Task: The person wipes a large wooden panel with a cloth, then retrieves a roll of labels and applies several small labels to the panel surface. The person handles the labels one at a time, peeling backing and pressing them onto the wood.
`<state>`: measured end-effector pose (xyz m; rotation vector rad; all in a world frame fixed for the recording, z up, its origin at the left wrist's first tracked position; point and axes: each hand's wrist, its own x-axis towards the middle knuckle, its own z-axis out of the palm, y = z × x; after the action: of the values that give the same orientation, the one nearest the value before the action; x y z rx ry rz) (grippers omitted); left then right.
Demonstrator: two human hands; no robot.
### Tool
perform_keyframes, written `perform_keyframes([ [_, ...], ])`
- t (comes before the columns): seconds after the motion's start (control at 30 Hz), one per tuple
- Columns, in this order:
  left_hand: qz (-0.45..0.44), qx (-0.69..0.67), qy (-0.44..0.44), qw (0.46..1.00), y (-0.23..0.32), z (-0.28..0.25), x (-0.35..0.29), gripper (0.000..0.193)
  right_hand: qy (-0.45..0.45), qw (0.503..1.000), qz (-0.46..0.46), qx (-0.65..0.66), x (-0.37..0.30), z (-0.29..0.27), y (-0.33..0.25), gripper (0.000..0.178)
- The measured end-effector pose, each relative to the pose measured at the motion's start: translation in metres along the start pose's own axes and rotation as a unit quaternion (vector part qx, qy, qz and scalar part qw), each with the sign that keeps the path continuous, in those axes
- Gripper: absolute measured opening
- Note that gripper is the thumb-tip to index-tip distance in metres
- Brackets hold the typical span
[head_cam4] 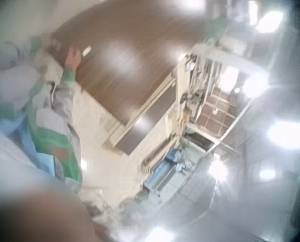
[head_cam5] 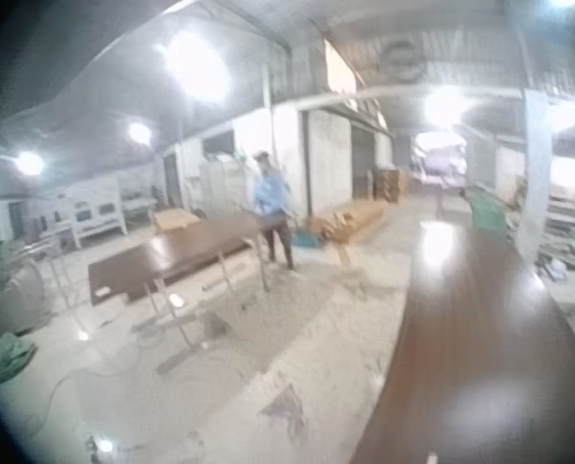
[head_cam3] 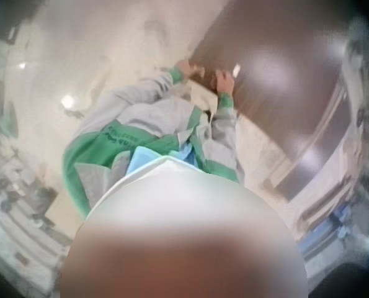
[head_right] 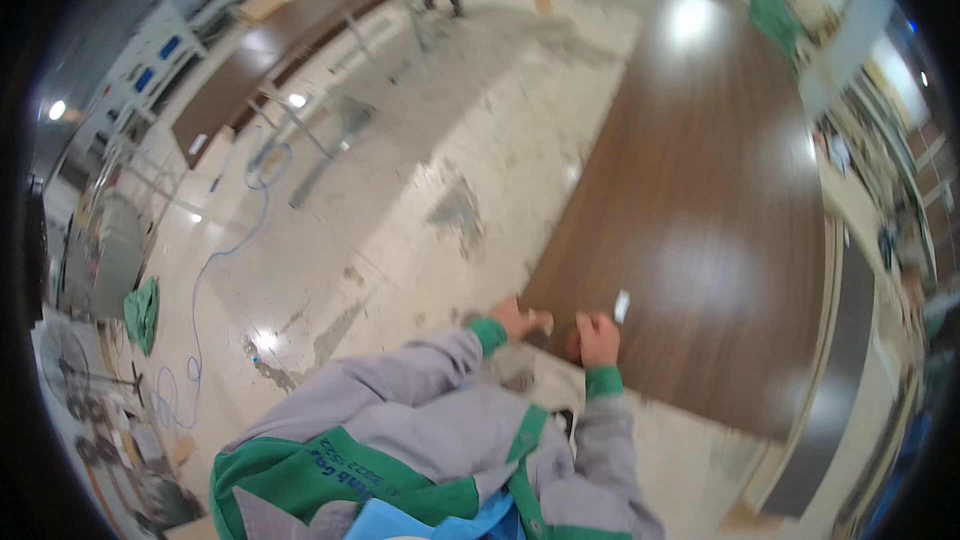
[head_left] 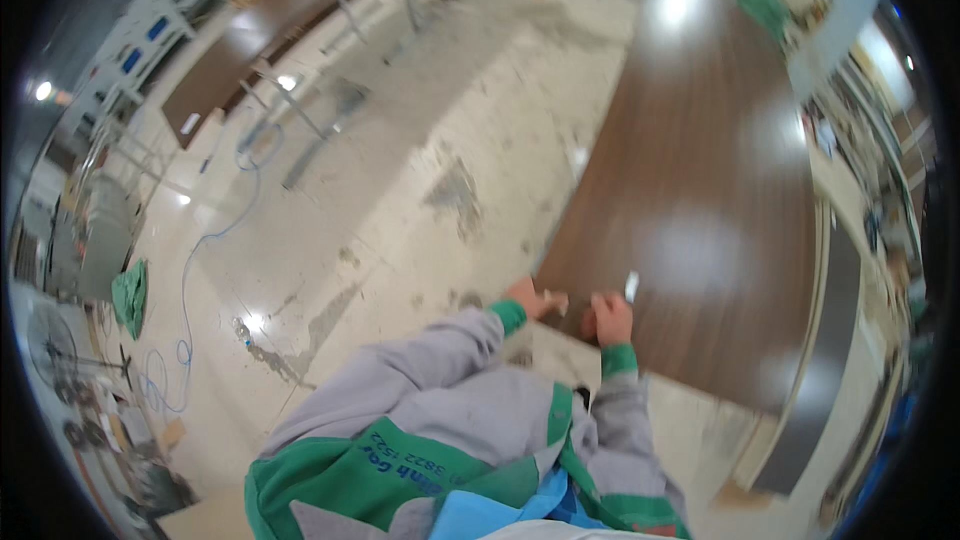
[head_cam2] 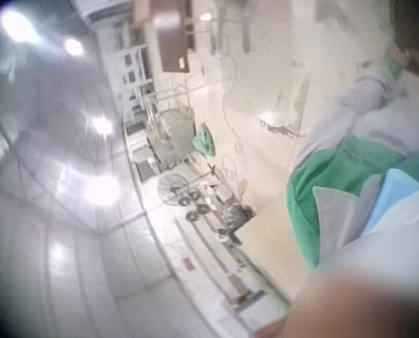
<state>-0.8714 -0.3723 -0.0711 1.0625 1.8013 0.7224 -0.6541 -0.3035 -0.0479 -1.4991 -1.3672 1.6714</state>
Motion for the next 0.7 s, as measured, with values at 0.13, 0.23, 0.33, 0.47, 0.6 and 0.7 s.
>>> perform_keyframes([
  [0.13, -0.002, -0.003, -0.004, 1.0, -0.018, 0.006, 0.014, 0.065, 0.001, 0.998, 0.038, 0.05, 0.003, -0.002, 0.006, 0.027],
  [0.23, 0.019, -0.145, -0.086, 0.985, -0.038, 0.0, 0.021, 0.054, 0.016, 0.998, 0.062, 0.026, 0.0, -0.004, 0.008, 0.024],
  [0.33, -0.048, -0.4, -0.187, 0.896, -0.045, -0.011, 0.018, 0.058, 0.016, 0.997, 0.076, 0.021, -0.001, -0.003, 0.002, 0.022],
  [0.47, -0.032, -0.415, -0.196, 0.888, -0.043, -0.014, 0.013, 0.064, 0.014, 0.997, 0.076, 0.029, 0.0, -0.001, -0.002, 0.021],
  [0.6, -0.006, -0.256, -0.132, 0.958, -0.044, 0.009, 0.014, 0.066, 0.004, 0.998, 0.046, -0.053, -0.004, 0.004, 0.004, 0.019],
  [0.7, 0.031, -0.265, -0.128, 0.955, -0.052, 0.013, 0.016, 0.068, 0.003, 0.913, -0.26, -0.314, -0.004, 0.02, 0.004, 0.016],
])
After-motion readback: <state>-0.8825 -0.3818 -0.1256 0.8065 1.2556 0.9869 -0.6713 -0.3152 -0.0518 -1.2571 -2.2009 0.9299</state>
